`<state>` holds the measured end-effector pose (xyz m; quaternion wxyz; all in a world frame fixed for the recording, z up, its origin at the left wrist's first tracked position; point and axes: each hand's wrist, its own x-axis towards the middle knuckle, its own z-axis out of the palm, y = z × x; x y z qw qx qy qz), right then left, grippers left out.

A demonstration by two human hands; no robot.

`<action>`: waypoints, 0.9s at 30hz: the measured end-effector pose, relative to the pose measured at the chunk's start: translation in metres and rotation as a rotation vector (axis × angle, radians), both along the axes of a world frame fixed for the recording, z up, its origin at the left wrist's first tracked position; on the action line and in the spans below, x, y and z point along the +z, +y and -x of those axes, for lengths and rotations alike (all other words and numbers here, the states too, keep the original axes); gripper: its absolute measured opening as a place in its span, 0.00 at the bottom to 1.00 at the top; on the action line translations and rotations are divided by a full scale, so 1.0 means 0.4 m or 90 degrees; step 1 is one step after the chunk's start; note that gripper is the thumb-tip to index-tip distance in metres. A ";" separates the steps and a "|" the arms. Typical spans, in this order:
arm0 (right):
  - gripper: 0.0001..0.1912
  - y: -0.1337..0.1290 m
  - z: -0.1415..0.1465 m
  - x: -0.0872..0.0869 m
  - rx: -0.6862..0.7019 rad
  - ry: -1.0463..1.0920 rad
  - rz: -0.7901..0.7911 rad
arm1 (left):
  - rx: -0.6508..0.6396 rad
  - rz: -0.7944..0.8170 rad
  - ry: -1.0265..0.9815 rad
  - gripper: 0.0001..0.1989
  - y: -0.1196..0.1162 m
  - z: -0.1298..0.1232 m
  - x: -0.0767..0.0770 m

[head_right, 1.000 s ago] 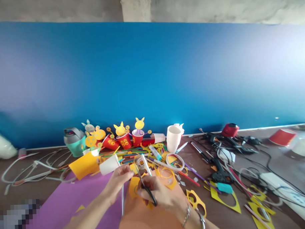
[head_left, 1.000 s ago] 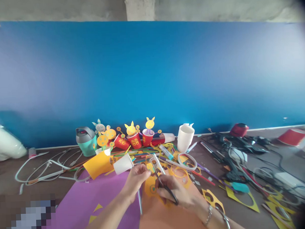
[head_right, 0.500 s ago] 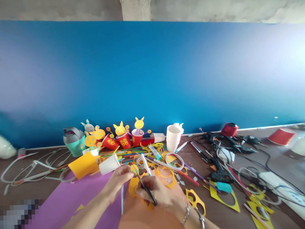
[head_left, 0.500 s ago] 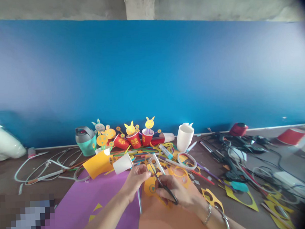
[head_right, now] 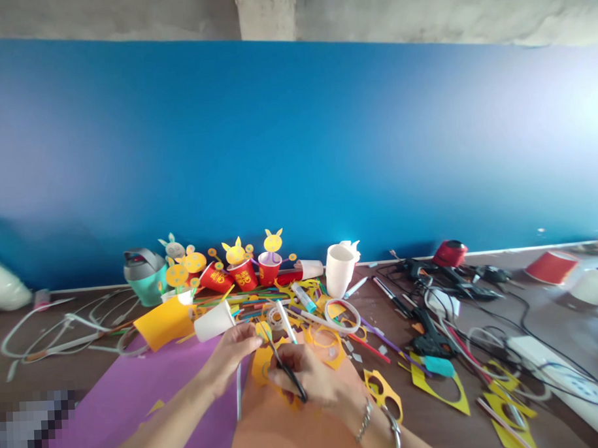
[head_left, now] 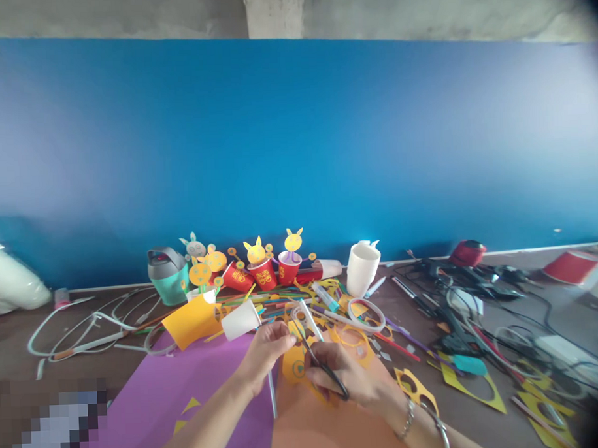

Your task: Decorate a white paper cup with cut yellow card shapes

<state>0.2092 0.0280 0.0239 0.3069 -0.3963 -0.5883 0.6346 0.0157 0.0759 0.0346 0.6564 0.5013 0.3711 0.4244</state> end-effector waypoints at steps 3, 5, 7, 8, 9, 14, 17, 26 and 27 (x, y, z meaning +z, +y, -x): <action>0.10 -0.002 0.003 -0.001 -0.014 -0.011 -0.010 | -0.003 -0.001 -0.004 0.13 -0.003 -0.003 0.010; 0.11 -0.002 0.004 -0.002 -0.023 -0.016 -0.020 | 0.002 0.000 -0.005 0.14 -0.004 -0.005 0.014; 0.11 -0.002 0.004 -0.005 -0.023 -0.022 -0.023 | 0.009 0.002 -0.004 0.14 -0.006 -0.005 0.015; 0.11 -0.001 0.004 -0.007 -0.024 -0.023 -0.024 | 0.012 0.003 -0.003 0.14 -0.006 -0.004 0.014; 0.11 0.000 0.004 -0.009 -0.025 -0.022 -0.027 | 0.013 0.002 -0.003 0.14 -0.006 -0.004 0.013; 0.12 0.003 0.003 -0.020 -0.019 -0.013 -0.033 | 0.014 -0.005 0.004 0.13 -0.005 -0.001 0.006; 0.12 0.002 0.003 -0.021 -0.032 -0.035 -0.035 | 0.010 -0.006 -0.004 0.13 -0.004 -0.001 0.006; 0.11 0.000 0.005 -0.010 -0.038 -0.013 -0.048 | 0.005 -0.012 0.013 0.12 -0.003 0.000 0.004; 0.11 0.000 0.006 -0.008 -0.043 -0.012 -0.046 | 0.004 -0.020 0.022 0.12 -0.003 0.000 0.005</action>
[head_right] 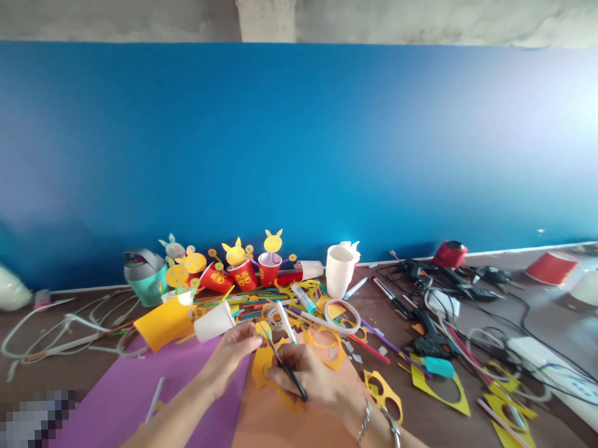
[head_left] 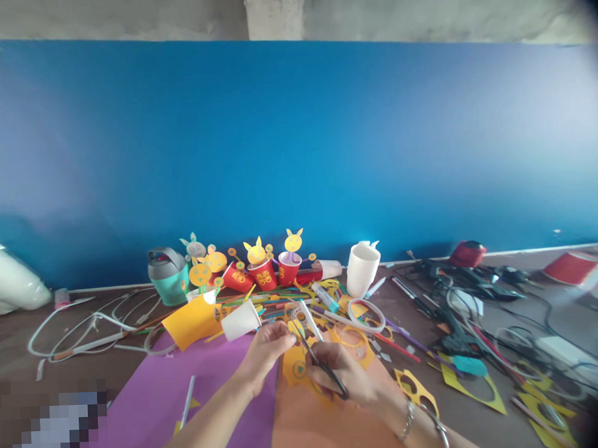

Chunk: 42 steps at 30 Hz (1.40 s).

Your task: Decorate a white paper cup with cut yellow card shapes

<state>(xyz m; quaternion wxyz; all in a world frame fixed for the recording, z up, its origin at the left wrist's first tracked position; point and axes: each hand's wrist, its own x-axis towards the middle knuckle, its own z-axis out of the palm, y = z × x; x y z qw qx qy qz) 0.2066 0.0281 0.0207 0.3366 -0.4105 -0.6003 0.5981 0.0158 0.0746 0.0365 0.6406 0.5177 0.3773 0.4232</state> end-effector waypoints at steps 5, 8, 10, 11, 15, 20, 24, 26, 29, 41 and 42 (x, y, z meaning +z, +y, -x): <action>0.11 0.001 0.003 0.002 -0.006 -0.010 0.006 | 0.003 -0.029 0.032 0.13 -0.003 -0.002 0.010; 0.10 0.001 0.003 -0.003 0.000 -0.023 0.006 | 0.022 -0.029 0.028 0.13 -0.006 -0.004 0.016; 0.10 0.000 0.003 -0.006 0.000 -0.022 0.017 | 0.030 -0.029 0.029 0.13 -0.007 -0.004 0.017; 0.09 0.000 0.003 -0.007 0.000 -0.018 0.022 | 0.028 -0.028 0.028 0.13 -0.007 -0.004 0.017; 0.09 -0.003 0.003 -0.006 0.007 0.002 0.027 | 0.016 -0.016 0.022 0.14 -0.008 -0.003 0.011; 0.09 -0.006 0.002 -0.001 0.008 -0.003 0.022 | 0.020 -0.012 0.018 0.16 -0.007 -0.004 0.008; 0.09 -0.010 0.005 0.006 0.005 -0.025 0.010 | 0.016 -0.010 0.007 0.15 -0.007 -0.005 0.008; 0.08 -0.011 0.007 0.008 0.003 -0.026 0.014 | 0.019 -0.011 0.005 0.15 -0.008 -0.006 0.008; 0.07 -0.009 0.008 0.009 0.004 -0.020 0.019 | 0.021 -0.009 0.007 0.15 -0.008 -0.006 0.007; 0.08 -0.004 0.006 -0.002 0.017 -0.041 0.015 | 0.020 0.006 -0.003 0.14 -0.004 -0.004 -0.007; 0.08 -0.004 0.006 -0.002 0.018 -0.037 0.014 | 0.017 0.006 -0.005 0.14 -0.004 -0.004 -0.007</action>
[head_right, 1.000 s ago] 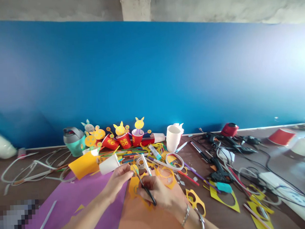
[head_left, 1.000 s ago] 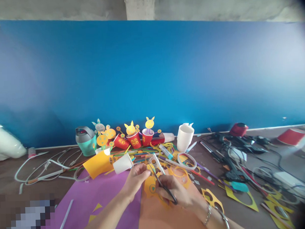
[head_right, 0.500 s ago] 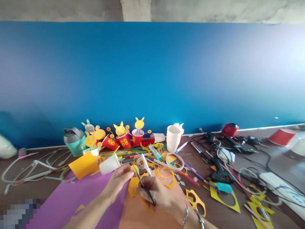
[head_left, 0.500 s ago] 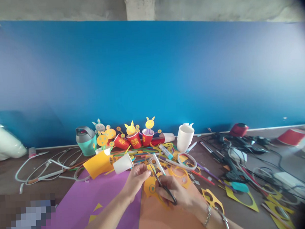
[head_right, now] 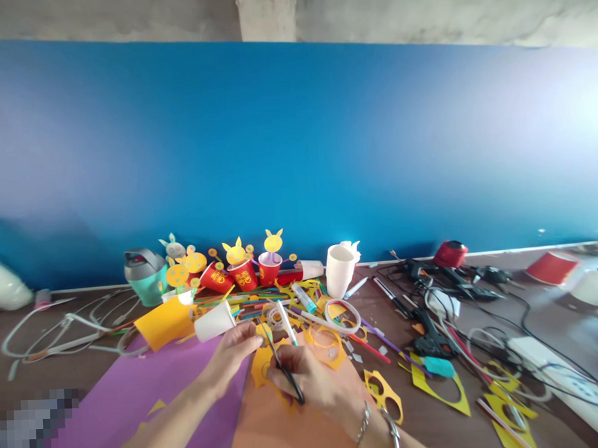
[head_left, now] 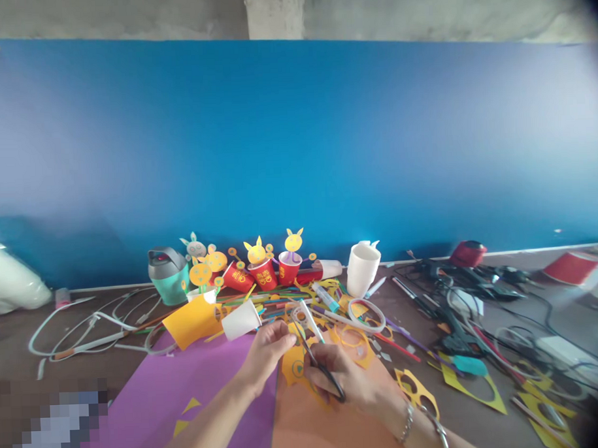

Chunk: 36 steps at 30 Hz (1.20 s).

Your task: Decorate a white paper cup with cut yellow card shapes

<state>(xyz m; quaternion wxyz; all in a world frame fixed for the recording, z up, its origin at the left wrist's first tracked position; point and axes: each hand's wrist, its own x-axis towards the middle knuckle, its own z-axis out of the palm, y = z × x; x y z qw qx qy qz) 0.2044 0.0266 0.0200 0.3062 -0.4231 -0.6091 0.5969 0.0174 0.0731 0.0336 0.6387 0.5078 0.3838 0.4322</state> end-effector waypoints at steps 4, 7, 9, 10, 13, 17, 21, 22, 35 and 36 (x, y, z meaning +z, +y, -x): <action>0.07 0.002 -0.003 -0.002 0.011 0.012 -0.002 | -0.015 0.002 -0.004 0.14 -0.001 0.000 -0.002; 0.07 0.002 -0.005 -0.005 0.014 0.006 -0.005 | -0.014 0.012 -0.005 0.14 -0.003 0.000 -0.003; 0.07 0.001 -0.006 -0.007 0.018 0.009 -0.004 | -0.014 0.011 -0.005 0.14 -0.003 0.001 -0.002; 0.07 0.001 -0.005 -0.007 0.020 0.013 -0.002 | -0.015 0.009 -0.006 0.14 -0.003 0.001 -0.001; 0.07 0.000 -0.003 -0.008 0.019 0.022 0.002 | -0.015 0.005 -0.009 0.14 -0.005 0.001 0.001; 0.07 0.000 -0.003 -0.007 0.003 0.011 -0.002 | -0.016 0.008 -0.013 0.13 -0.008 0.000 0.003; 0.08 0.000 -0.003 -0.003 0.017 0.014 0.008 | -0.028 0.005 -0.009 0.12 -0.009 -0.002 0.003; 0.08 -0.001 -0.002 -0.003 0.015 0.017 0.010 | -0.030 0.002 -0.007 0.12 -0.009 -0.002 0.003; 0.10 -0.003 0.001 -0.007 -0.003 0.027 0.002 | -0.032 0.017 -0.022 0.12 -0.017 -0.007 0.010; 0.11 -0.002 0.001 -0.008 -0.005 0.023 0.003 | -0.031 0.019 -0.024 0.12 -0.018 -0.007 0.010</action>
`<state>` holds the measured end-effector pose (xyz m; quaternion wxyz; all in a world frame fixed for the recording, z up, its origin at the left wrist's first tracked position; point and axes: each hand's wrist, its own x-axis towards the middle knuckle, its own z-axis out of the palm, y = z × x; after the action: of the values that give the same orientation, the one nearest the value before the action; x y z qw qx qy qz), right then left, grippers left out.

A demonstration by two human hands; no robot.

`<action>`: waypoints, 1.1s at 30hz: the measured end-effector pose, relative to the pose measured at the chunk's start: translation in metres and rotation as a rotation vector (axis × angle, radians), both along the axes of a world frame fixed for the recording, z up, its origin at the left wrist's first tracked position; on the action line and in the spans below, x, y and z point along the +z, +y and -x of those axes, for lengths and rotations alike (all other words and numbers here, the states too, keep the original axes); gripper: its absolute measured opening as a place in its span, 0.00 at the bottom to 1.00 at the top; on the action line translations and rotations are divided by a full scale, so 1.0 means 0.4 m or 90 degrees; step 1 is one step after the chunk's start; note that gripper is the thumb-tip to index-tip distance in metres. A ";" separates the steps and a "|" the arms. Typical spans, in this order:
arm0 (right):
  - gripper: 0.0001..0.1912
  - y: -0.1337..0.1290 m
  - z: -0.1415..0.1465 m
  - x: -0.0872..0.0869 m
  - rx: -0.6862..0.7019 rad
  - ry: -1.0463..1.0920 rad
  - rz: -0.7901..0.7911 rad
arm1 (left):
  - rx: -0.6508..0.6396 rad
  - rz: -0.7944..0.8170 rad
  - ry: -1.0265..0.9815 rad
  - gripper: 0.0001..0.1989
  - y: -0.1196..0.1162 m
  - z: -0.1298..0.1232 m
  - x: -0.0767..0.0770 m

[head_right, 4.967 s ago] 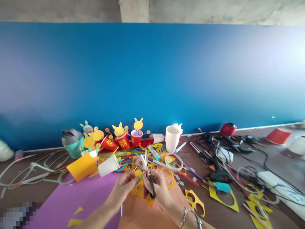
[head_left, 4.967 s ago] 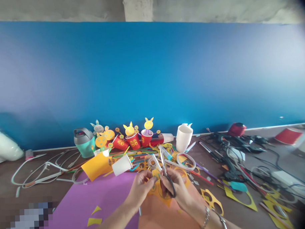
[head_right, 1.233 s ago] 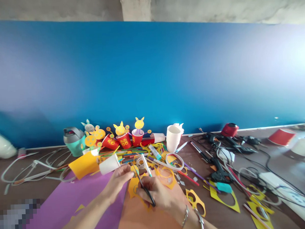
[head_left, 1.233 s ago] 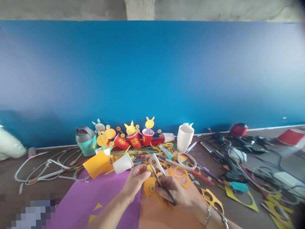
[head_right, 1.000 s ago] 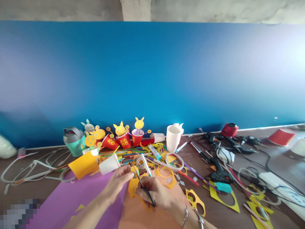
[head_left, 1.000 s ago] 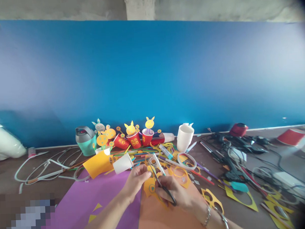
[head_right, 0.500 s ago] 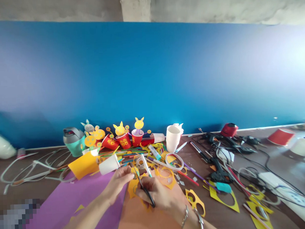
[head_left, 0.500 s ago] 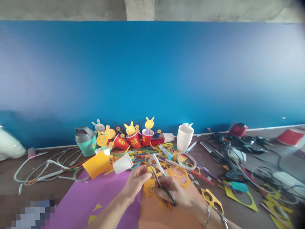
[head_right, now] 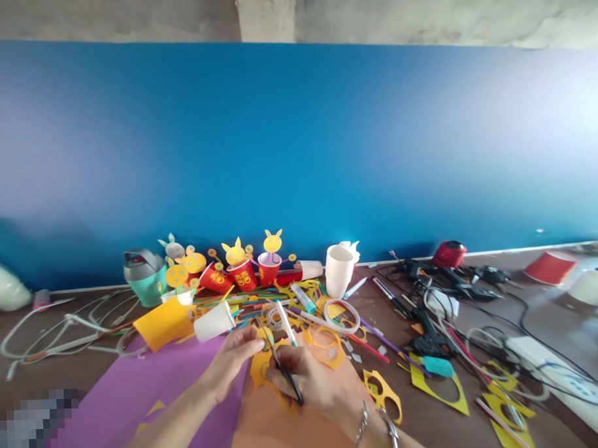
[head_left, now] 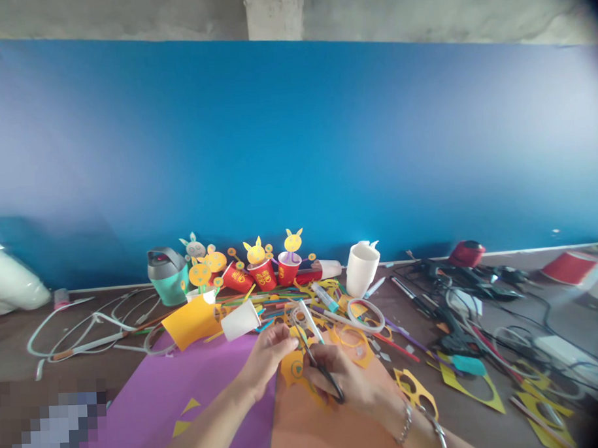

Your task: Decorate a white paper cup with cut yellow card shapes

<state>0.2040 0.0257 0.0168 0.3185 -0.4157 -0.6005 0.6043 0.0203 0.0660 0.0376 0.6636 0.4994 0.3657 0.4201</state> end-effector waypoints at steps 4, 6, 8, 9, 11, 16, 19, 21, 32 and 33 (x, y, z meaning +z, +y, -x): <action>0.10 0.001 0.001 0.002 0.000 0.000 -0.004 | 0.004 0.001 0.002 0.13 -0.002 -0.001 0.005; 0.10 0.001 0.001 0.003 0.003 -0.002 -0.002 | 0.004 0.000 0.000 0.13 -0.004 -0.003 0.009; 0.10 0.000 0.002 0.002 -0.001 -0.003 -0.003 | 0.000 0.003 -0.006 0.13 -0.006 -0.004 0.012; 0.10 -0.001 0.002 0.000 -0.004 -0.001 -0.005 | -0.002 0.008 -0.010 0.13 -0.007 -0.004 0.013; 0.11 -0.001 0.003 -0.003 -0.008 0.003 -0.011 | -0.005 0.017 -0.018 0.13 -0.009 -0.005 0.014; 0.10 0.000 0.004 -0.011 -0.007 0.002 -0.017 | -0.019 0.031 -0.041 0.12 -0.010 -0.006 0.004; 0.12 0.001 0.004 -0.014 -0.006 -0.002 -0.024 | -0.021 0.034 -0.058 0.12 -0.010 -0.007 -0.001; 0.13 0.001 0.004 -0.012 -0.008 -0.007 -0.027 | -0.021 0.033 -0.062 0.11 -0.011 -0.008 -0.002; 0.11 0.001 0.004 -0.016 -0.010 0.002 -0.008 | -0.005 0.051 -0.054 0.10 -0.010 -0.007 -0.013; 0.11 0.001 0.003 -0.017 -0.010 -0.002 -0.010 | -0.007 0.049 -0.052 0.10 -0.010 -0.006 -0.015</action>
<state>0.2026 0.0262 0.0099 0.3255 -0.4187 -0.6024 0.5965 0.0228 0.0621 0.0316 0.6992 0.4579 0.3515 0.4217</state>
